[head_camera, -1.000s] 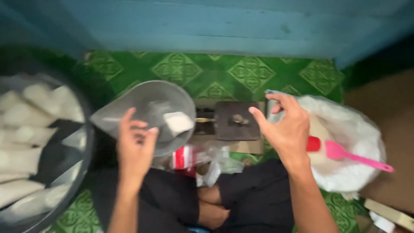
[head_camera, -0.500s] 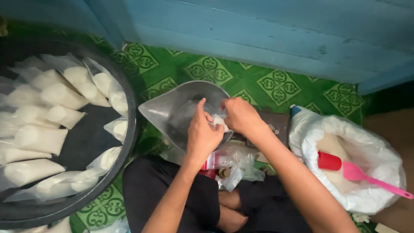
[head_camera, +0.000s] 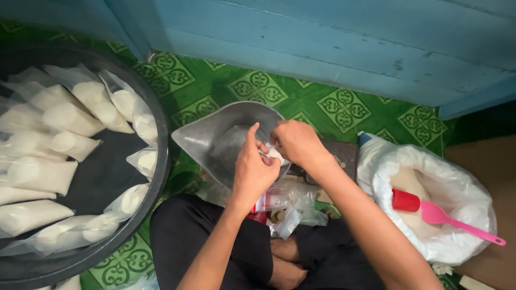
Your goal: The person scoops sugar from a bag into plastic pouches using a red cup, then ties the pouches shut and places them into a black bin.
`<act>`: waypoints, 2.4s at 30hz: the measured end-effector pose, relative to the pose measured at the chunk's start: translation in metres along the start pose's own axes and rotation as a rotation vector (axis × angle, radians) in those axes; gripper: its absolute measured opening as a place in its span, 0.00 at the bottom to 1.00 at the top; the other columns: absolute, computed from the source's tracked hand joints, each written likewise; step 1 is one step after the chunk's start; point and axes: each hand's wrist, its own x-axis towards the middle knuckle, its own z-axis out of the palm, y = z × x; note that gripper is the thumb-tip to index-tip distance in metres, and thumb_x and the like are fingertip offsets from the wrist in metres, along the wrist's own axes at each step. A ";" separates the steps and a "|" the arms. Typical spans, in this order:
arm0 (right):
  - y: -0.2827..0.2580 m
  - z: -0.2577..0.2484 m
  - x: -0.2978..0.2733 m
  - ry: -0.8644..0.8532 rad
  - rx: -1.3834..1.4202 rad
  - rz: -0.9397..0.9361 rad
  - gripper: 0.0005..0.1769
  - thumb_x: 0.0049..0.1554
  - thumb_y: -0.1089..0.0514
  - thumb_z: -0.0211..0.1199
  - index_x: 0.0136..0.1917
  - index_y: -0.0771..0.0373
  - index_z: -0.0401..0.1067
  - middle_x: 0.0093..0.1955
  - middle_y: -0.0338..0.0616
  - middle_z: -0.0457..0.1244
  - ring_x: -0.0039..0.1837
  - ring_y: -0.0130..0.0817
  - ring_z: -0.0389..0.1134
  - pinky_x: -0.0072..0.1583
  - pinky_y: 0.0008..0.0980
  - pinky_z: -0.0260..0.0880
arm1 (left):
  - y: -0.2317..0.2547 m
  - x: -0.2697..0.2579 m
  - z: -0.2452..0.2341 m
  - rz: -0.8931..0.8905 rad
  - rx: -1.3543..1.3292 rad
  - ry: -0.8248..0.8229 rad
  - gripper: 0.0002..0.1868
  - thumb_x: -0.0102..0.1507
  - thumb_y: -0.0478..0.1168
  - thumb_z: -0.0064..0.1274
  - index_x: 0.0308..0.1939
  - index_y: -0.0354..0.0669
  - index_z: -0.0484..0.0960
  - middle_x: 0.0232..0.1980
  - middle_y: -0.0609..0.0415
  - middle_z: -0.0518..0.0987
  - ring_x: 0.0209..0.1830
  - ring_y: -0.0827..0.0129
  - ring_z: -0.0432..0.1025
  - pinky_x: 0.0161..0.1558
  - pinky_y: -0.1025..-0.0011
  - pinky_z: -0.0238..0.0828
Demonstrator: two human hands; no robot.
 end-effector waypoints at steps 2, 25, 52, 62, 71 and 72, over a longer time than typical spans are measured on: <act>0.002 0.003 0.000 0.023 -0.028 -0.012 0.05 0.46 0.58 0.65 0.39 0.53 0.79 0.40 0.44 0.67 0.46 0.51 0.72 0.49 0.50 0.74 | -0.001 -0.001 0.000 0.002 0.000 0.001 0.43 0.51 0.35 0.49 0.72 0.44 0.56 0.38 0.56 0.73 0.33 0.64 0.77 0.44 0.60 0.73; 0.126 0.028 -0.196 0.803 0.645 0.284 0.18 0.54 0.57 0.64 0.59 0.59 0.71 0.63 0.49 0.61 0.67 0.43 0.62 0.70 0.39 0.57 | -0.004 -0.108 0.062 0.956 0.316 0.274 0.07 0.62 0.36 0.50 0.43 0.40 0.79 0.41 0.49 0.77 0.37 0.58 0.73 0.43 0.66 0.72; 0.371 0.229 -0.253 0.531 0.126 0.841 0.34 0.44 0.38 0.66 0.50 0.68 0.63 0.43 0.54 0.60 0.49 0.53 0.57 0.51 0.44 0.59 | -0.370 -0.218 0.263 0.567 0.234 0.316 0.22 0.58 0.40 0.47 0.07 0.55 0.76 0.11 0.65 0.67 0.12 0.78 0.58 0.22 0.75 0.58; 0.355 0.174 -0.301 0.446 0.900 1.129 0.19 0.44 0.41 0.65 0.37 0.59 0.73 0.37 0.41 0.68 0.42 0.34 0.69 0.42 0.36 0.64 | -0.332 -0.225 0.239 0.717 0.365 0.044 0.27 0.64 0.47 0.39 0.12 0.44 0.76 0.19 0.55 0.77 0.17 0.72 0.64 0.20 0.72 0.61; 0.349 0.180 -0.340 0.691 1.193 1.049 0.18 0.54 0.43 0.56 0.41 0.61 0.70 0.40 0.38 0.62 0.46 0.27 0.63 0.49 0.28 0.61 | -0.340 -0.237 0.219 0.130 0.238 -0.145 0.25 0.57 0.61 0.46 0.32 0.46 0.88 0.29 0.57 0.81 0.25 0.72 0.72 0.35 0.73 0.70; 0.345 0.173 -0.343 0.716 1.228 1.061 0.17 0.53 0.44 0.57 0.43 0.60 0.70 0.43 0.38 0.63 0.49 0.29 0.63 0.51 0.29 0.60 | -0.336 -0.236 0.215 0.001 0.263 -0.231 0.23 0.56 0.60 0.47 0.36 0.49 0.89 0.34 0.59 0.84 0.30 0.72 0.75 0.42 0.74 0.70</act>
